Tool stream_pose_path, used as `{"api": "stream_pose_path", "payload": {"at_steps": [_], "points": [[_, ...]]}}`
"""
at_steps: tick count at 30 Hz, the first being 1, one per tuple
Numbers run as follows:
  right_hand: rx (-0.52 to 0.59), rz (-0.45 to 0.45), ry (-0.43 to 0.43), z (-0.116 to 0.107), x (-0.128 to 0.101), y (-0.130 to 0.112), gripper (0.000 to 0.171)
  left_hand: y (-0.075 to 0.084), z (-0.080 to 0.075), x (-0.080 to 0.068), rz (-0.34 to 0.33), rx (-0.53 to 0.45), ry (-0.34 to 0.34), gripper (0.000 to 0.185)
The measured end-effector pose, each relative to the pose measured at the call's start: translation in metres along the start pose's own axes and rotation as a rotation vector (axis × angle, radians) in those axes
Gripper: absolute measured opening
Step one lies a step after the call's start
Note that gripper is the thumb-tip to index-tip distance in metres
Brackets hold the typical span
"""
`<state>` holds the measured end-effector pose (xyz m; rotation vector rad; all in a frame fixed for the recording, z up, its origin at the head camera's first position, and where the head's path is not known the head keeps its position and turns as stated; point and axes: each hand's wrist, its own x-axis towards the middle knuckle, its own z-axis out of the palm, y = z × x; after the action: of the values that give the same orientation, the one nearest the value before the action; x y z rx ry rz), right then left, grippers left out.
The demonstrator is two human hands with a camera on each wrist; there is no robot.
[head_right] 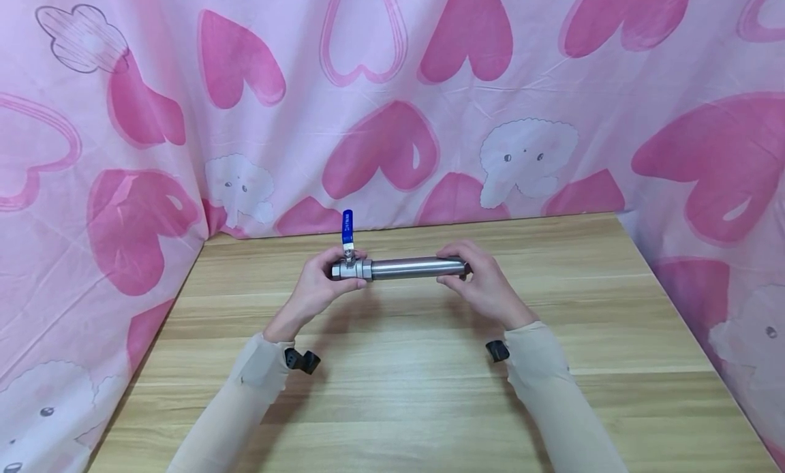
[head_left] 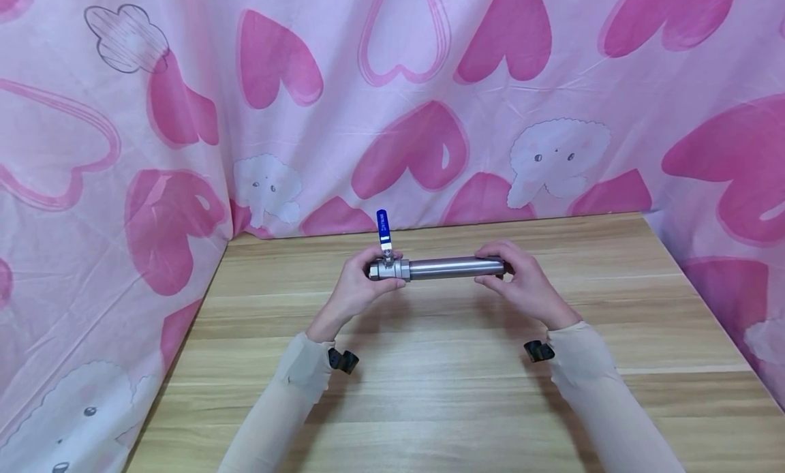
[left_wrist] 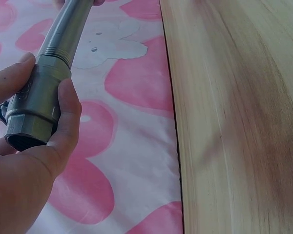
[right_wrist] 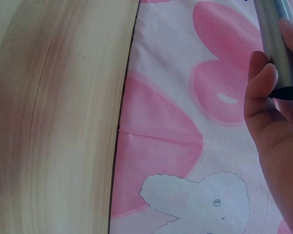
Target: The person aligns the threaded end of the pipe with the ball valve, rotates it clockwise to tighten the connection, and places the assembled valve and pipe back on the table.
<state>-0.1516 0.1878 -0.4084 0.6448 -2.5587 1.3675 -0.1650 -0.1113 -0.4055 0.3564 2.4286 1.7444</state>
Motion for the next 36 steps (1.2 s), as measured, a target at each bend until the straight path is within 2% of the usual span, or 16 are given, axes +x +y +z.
{"api": "stream_pose_path", "payload": {"at_steps": [4, 8, 10, 11, 18, 36], "points": [[0.003, 0.024, -0.013, 0.001, -0.001, 0.010, 0.037, 0.013, -0.001, -0.005, -0.006, 0.005, -0.009, 0.047], [0.024, 0.014, -0.027, 0.000, -0.002, 0.012, 0.035, 0.031, -0.002, -0.013, 0.005, 0.018, -0.011, 0.046], [0.030, 0.007, -0.032, -0.001, -0.002, 0.012, 0.034, 0.034, -0.002, -0.014, 0.005, 0.023, -0.013, 0.046], [0.030, 0.006, -0.036, -0.001, -0.002, 0.012, 0.034, 0.034, -0.002, -0.014, 0.000, 0.023, -0.014, 0.047], [0.028, 0.026, -0.056, -0.003, -0.001, 0.015, 0.033, 0.003, -0.001, 0.000, 0.027, 0.011, -0.004, 0.047], [0.011, 0.072, -0.091, -0.001, -0.003, 0.016, 0.021, -0.001, 0.001, -0.002, 0.033, 0.027, -0.009, 0.043]]}}
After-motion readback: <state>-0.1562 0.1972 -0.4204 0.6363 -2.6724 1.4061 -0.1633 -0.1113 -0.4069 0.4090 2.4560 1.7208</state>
